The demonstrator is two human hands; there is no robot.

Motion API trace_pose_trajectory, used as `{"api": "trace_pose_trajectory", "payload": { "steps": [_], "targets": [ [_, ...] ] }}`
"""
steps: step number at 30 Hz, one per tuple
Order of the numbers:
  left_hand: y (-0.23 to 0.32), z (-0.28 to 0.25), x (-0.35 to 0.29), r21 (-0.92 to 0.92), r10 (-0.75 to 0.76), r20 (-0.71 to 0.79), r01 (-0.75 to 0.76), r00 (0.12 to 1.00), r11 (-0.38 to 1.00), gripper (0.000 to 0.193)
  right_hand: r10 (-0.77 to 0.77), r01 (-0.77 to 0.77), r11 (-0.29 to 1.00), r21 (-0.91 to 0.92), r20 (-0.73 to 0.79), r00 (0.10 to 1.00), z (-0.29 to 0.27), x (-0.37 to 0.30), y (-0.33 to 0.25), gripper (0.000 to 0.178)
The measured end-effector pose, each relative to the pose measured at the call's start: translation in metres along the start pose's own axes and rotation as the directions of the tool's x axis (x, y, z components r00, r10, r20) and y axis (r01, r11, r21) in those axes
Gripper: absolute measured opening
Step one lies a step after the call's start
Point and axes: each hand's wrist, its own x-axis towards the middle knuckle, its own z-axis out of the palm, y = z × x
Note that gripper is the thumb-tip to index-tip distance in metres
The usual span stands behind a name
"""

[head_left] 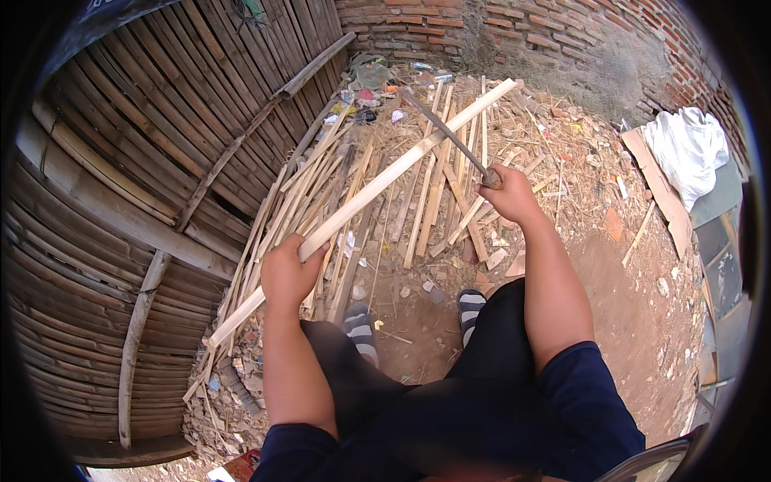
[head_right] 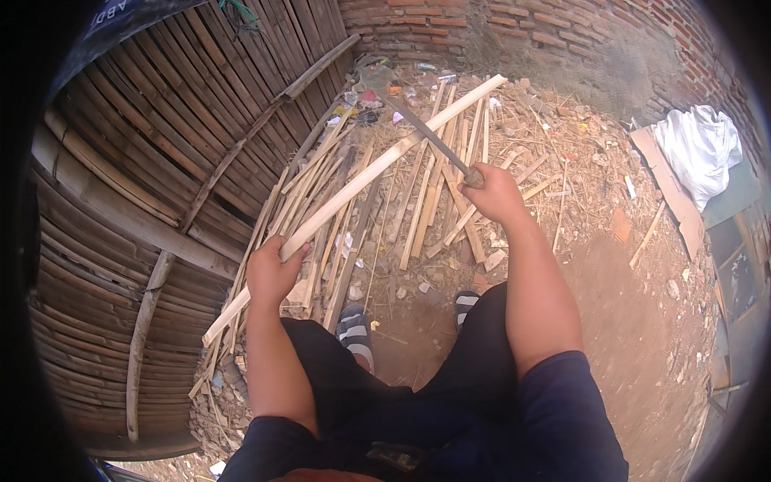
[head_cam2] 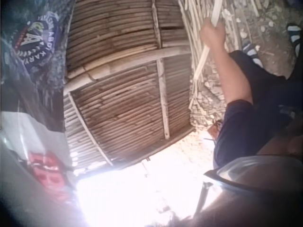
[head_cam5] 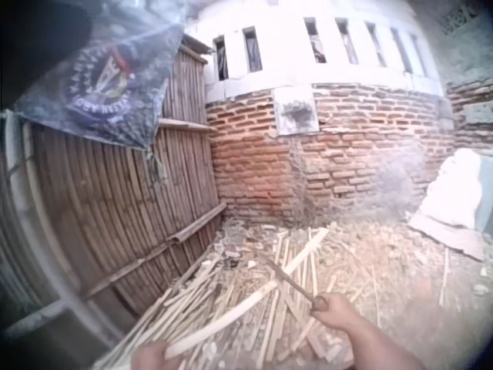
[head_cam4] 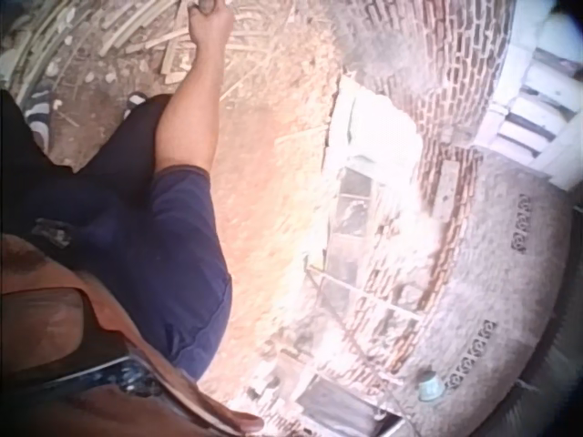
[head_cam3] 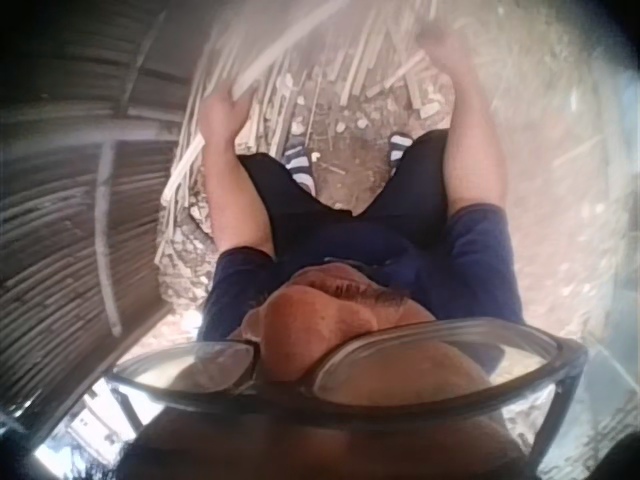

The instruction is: The person uses a blade to scrape and shape several wooden sticks while sitting on the ground outdoors.

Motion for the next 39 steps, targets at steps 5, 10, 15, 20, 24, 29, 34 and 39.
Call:
{"api": "trace_pose_trajectory", "payload": {
  "steps": [5,10,15,20,24,29,34,39],
  "targets": [
    [0.006,0.005,-0.001,-0.02,0.02,-0.028,-0.02,0.999,1.0,0.041,-0.119,0.125,0.989,-0.077,0.075,0.99,0.003,-0.012,-0.012,0.04],
    [0.003,0.012,-0.002,-0.036,0.021,0.011,-0.02,1.0,0.999,0.041,-0.315,0.388,0.906,-0.169,0.341,0.886,0.031,-0.03,-0.053,0.03],
    [0.0,0.003,-0.003,0.001,0.036,0.004,-0.036,0.999,0.999,0.042,-0.324,0.376,0.917,-0.132,0.303,0.896,0.025,-0.023,-0.051,0.031],
    [0.0,0.0,-0.001,-0.008,-0.027,-0.009,0.027,1.0,1.0,0.042,-0.027,0.027,0.999,0.021,-0.028,0.999,0.004,-0.001,-0.006,0.042],
    [0.002,0.007,-0.001,-0.024,0.061,-0.053,-0.062,0.997,0.998,0.04,-0.061,0.062,0.998,0.031,-0.031,0.998,0.007,-0.006,0.002,0.045],
    [0.009,0.011,-0.003,-0.025,0.024,0.002,-0.024,1.0,0.999,0.04,-0.261,0.307,0.942,-0.133,0.284,0.923,0.021,-0.025,-0.041,0.039],
    [0.003,0.006,-0.005,-0.011,0.025,0.027,-0.025,0.999,1.0,0.041,-0.311,0.411,0.893,-0.182,0.408,0.858,0.023,-0.034,-0.066,0.035],
    [0.001,-0.003,-0.001,-0.004,-0.024,-0.008,0.024,1.0,1.0,0.041,-0.161,0.165,0.975,-0.149,0.038,0.986,0.003,-0.008,-0.02,0.035]
  ]
}}
